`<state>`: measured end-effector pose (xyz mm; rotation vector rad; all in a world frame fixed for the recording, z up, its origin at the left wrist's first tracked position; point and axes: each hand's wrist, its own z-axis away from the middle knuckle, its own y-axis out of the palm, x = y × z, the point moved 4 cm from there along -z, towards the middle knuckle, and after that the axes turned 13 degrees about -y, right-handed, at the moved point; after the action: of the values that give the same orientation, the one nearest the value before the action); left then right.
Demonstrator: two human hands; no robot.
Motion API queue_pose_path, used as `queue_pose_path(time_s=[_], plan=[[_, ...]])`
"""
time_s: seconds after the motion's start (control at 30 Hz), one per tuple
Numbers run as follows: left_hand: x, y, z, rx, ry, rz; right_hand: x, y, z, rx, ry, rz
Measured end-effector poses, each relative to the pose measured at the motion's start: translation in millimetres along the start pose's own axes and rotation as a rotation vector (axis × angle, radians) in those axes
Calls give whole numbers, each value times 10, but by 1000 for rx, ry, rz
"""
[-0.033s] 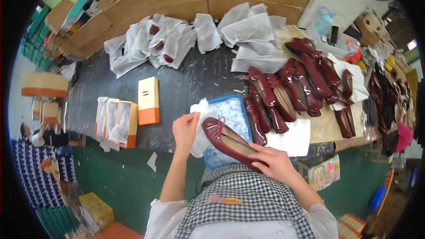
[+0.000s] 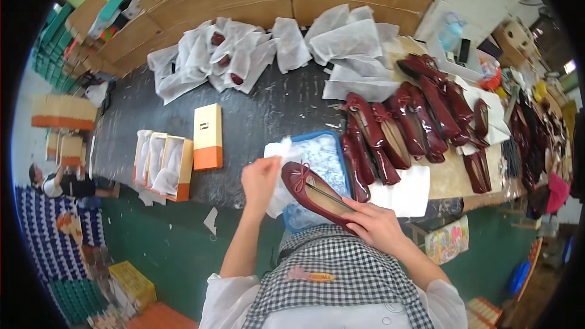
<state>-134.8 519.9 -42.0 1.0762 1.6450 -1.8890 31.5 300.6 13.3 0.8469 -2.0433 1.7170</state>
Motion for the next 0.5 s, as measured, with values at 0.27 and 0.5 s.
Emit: queue_pose_path(time_s=[0.27, 0.5], plan=[[28, -393, 525, -142, 176, -278, -101, 329, -458, 89, 32, -197], [134, -788, 678, -238, -163, 400, -228, 1248, -2317, -381, 163, -1047]])
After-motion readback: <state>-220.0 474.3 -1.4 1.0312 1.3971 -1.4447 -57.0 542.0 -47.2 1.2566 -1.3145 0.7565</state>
